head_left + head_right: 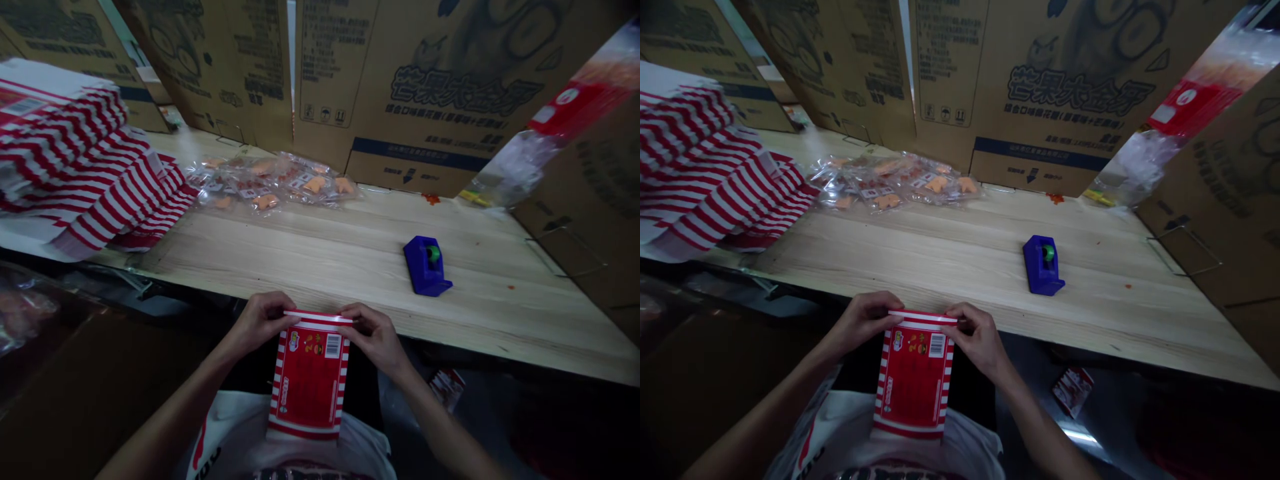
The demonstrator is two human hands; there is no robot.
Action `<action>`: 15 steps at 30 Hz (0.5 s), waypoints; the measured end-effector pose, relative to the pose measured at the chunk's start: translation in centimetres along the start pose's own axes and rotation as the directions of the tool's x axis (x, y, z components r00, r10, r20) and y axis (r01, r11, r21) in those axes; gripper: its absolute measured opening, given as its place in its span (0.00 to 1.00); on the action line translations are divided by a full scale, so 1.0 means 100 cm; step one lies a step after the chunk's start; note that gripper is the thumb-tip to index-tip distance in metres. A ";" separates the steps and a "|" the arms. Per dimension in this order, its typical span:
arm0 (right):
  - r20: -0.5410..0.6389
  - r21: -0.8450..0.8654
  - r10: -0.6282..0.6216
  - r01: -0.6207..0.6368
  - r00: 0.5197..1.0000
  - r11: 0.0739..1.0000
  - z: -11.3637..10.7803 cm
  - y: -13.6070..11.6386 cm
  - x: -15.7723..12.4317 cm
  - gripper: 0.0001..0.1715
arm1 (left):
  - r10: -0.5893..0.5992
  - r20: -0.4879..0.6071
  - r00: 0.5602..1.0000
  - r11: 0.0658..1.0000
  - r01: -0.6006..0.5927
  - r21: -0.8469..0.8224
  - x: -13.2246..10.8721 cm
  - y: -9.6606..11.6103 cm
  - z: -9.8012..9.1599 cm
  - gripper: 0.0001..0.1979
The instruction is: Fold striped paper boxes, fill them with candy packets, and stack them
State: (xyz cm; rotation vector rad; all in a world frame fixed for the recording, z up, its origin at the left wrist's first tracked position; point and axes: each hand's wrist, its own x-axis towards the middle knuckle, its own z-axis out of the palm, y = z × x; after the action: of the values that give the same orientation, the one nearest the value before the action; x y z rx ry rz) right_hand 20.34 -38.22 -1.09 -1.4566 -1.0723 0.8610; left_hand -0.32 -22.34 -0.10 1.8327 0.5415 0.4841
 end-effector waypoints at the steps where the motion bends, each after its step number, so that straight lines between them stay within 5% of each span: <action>1: -0.017 -0.018 -0.023 0.022 1.000 1.000 0.001 0.003 -0.002 0.05 | 0.041 -0.017 0.999 0.999 -0.040 0.029 -0.002 -0.001 0.002 0.07; 6: -0.167 -0.099 -0.105 0.090 0.980 0.991 0.016 0.009 -0.013 0.07 | 0.090 -0.156 0.984 0.993 -0.078 0.087 -0.009 -0.007 0.023 0.07; 10: -0.184 -0.081 -0.114 0.101 0.976 0.992 0.016 0.008 -0.017 0.04 | -0.236 -0.202 0.950 0.940 0.171 -0.295 -0.010 -0.012 0.042 0.12; 13: -0.186 -0.097 -0.118 0.102 0.975 0.990 -0.021 0.016 -0.009 0.16 | -0.476 -0.159 0.865 0.778 0.330 -0.535 -0.003 -0.013 0.044 0.21; 15: -0.446 -0.154 -0.134 0.072 0.885 0.985 -0.066 0.024 -0.001 0.18 | -0.531 -0.182 0.828 0.732 0.341 -0.590 0.006 -0.012 0.038 0.25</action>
State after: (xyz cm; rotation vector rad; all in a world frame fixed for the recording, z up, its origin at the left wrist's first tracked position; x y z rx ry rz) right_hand 26.88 -40.52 -2.40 -1.5950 -0.8492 0.3433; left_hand 2.20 -24.51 -2.31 1.0261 0.9513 0.5554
